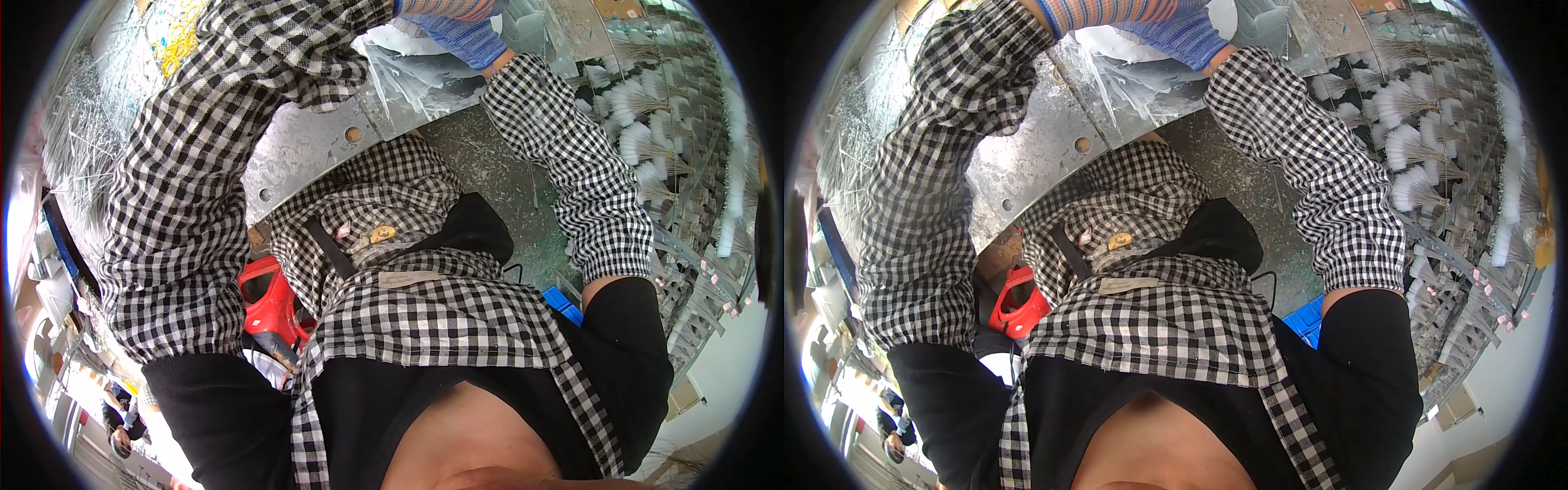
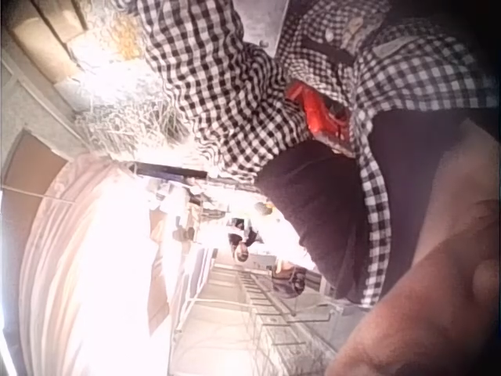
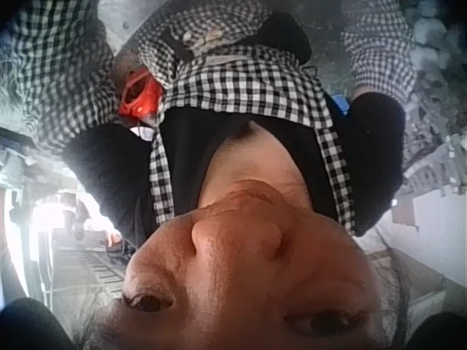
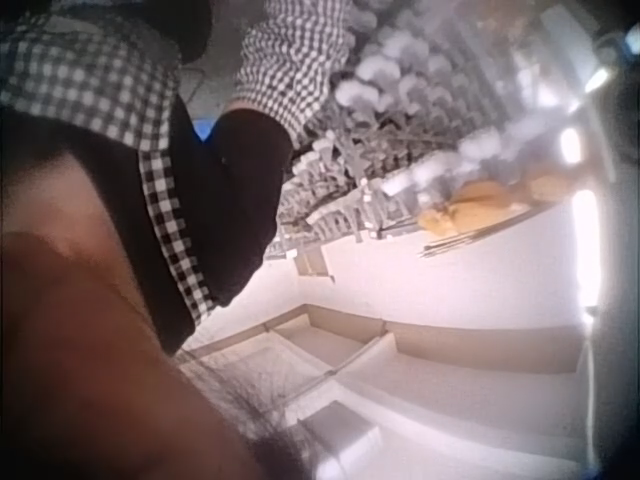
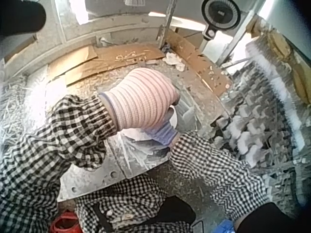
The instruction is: Bundling and organizing wire bristles at an industrial assembly station.
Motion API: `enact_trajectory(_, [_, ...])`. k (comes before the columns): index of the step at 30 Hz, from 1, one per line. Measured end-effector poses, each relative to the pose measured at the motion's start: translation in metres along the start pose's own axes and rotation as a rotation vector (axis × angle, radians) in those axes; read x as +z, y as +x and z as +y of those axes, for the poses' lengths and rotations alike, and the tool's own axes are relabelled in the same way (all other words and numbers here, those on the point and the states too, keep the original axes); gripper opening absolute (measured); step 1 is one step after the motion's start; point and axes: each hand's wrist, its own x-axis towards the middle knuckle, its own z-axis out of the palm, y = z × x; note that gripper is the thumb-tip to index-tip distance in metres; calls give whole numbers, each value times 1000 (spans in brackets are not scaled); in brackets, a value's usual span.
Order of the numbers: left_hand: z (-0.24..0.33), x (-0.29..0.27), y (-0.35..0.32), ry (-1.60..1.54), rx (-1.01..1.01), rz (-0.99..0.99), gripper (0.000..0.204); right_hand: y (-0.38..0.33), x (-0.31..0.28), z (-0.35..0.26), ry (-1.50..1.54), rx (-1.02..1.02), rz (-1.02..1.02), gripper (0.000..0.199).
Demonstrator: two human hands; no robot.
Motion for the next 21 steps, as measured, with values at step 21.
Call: enact_trajectory(21, [-4,1,6,-39,13,-94,24,0,1,-3,1,1,14,56])
